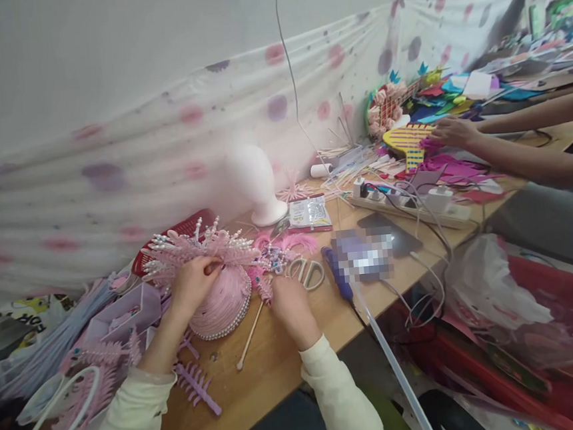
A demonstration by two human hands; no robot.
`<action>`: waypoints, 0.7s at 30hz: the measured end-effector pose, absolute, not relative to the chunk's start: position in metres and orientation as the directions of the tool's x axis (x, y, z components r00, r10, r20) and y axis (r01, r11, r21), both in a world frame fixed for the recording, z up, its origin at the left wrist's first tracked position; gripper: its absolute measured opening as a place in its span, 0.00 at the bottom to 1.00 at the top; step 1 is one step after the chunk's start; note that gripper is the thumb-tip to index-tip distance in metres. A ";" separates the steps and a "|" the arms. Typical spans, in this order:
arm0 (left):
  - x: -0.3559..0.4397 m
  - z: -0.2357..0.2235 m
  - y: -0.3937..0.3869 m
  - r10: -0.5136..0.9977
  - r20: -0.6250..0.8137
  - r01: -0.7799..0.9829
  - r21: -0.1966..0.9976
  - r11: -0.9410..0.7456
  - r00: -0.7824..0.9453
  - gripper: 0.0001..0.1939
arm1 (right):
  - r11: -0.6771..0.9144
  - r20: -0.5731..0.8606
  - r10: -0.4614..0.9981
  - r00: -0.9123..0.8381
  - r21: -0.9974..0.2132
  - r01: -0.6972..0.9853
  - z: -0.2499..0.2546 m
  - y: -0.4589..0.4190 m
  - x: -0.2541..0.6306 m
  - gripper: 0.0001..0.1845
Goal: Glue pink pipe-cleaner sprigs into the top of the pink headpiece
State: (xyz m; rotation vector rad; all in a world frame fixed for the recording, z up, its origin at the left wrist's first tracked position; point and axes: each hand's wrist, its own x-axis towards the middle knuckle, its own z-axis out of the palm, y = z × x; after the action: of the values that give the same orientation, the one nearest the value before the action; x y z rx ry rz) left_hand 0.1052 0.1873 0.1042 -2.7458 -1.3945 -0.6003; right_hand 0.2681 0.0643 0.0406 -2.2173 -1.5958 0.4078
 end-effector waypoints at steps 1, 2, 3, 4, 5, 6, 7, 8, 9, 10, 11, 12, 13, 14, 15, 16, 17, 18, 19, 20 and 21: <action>0.105 0.102 0.188 0.780 0.333 0.778 0.175 -0.603 0.529 0.11 | -0.286 -0.030 0.951 0.308 -0.467 0.837 0.041 0.065 0.269 0.07; 0.104 0.101 0.188 0.784 0.335 0.779 0.184 -0.599 0.523 0.11 | -0.286 -0.043 0.952 0.303 -0.472 0.834 0.042 0.066 0.269 0.06; 0.102 0.099 0.187 0.787 0.339 0.780 0.193 -0.595 0.516 0.11 | -0.287 -0.053 0.953 0.299 -0.477 0.831 0.044 0.066 0.270 0.06; 0.101 0.097 0.186 0.790 0.347 0.783 0.201 -0.589 0.505 0.11 | -0.288 -0.059 0.953 0.297 -0.480 0.829 0.045 0.066 0.271 0.07; 0.099 0.095 0.184 0.791 0.361 0.785 0.205 -0.584 0.494 0.11 | -0.286 -0.058 0.953 0.296 -0.489 0.824 0.047 0.064 0.273 0.07; 0.097 0.093 0.182 0.787 0.383 0.786 0.204 -0.583 0.485 0.11 | -0.282 -0.048 0.953 0.299 -0.506 0.815 0.049 0.061 0.275 0.08; 0.096 0.091 0.180 0.777 0.406 0.784 0.196 -0.589 0.482 0.11 | -0.278 -0.038 0.951 0.306 -0.531 0.800 0.051 0.056 0.278 0.08; 0.095 0.089 0.179 0.763 0.427 0.779 0.185 -0.599 0.485 0.12 | -0.276 -0.030 0.949 0.313 -0.560 0.781 0.052 0.051 0.281 0.09; 0.094 0.087 0.178 0.749 0.441 0.772 0.171 -0.611 0.495 0.12 | -0.277 -0.032 0.946 0.321 -0.589 0.759 0.053 0.045 0.285 0.10; 0.094 0.086 0.178 0.738 0.443 0.766 0.157 -0.623 0.509 0.12 | -0.283 -0.044 0.944 0.326 -0.614 0.737 0.053 0.039 0.290 0.11; 0.094 0.085 0.179 0.734 0.430 0.762 0.146 -0.631 0.526 0.12 | -0.290 -0.061 0.943 0.329 -0.637 0.715 0.053 0.033 0.294 0.13; 0.095 0.085 0.181 0.738 0.405 0.761 0.140 -0.633 0.540 0.12 | -0.298 -0.078 0.940 0.331 -0.658 0.692 0.053 0.028 0.297 0.13; 0.097 0.086 0.183 0.746 0.377 0.763 0.137 -0.631 0.549 0.12 | -0.301 -0.088 0.938 0.334 -0.683 0.665 0.052 0.023 0.300 0.14; 0.098 0.088 0.185 0.754 0.353 0.766 0.136 -0.628 0.555 0.12 | -0.298 -0.087 0.936 0.342 -0.715 0.633 0.052 0.020 0.302 0.14; 0.100 0.089 0.187 0.759 0.333 0.769 0.135 -0.625 0.559 0.13 | -0.288 -0.080 0.933 0.352 -0.752 0.593 0.050 0.017 0.303 0.13; 0.101 0.091 0.189 0.763 0.321 0.771 0.136 -0.623 0.560 0.13 | -0.270 -0.069 0.930 0.361 -0.794 0.545 0.049 0.016 0.304 0.13; 0.102 0.093 0.191 0.766 0.315 0.773 0.135 -0.620 0.560 0.13 | -0.241 -0.055 0.929 0.366 -0.839 0.488 0.047 0.017 0.303 0.13; 0.102 0.094 0.192 0.768 0.312 0.775 0.133 -0.618 0.559 0.14 | -0.203 -0.038 0.928 0.370 -0.885 0.419 0.046 0.018 0.302 0.14; 0.102 0.095 0.192 0.771 0.307 0.778 0.128 -0.615 0.558 0.14 | -0.161 -0.027 0.928 0.372 -0.928 0.335 0.044 0.019 0.301 0.14; 0.102 0.095 0.192 0.773 0.303 0.782 0.124 -0.611 0.557 0.15 | -0.116 -0.021 0.928 0.371 -0.965 0.234 0.043 0.022 0.299 0.15; 0.102 0.095 0.191 0.776 0.299 0.785 0.120 -0.608 0.556 0.15 | -0.072 -0.023 0.930 0.366 -0.990 0.122 0.042 0.025 0.296 0.17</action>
State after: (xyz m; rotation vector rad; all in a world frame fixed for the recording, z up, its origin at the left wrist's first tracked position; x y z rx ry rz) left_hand 0.1022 0.1912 0.0947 -2.7468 -1.3782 -0.5062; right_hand 0.2964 0.0246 0.0423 -1.4946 -0.9963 0.8953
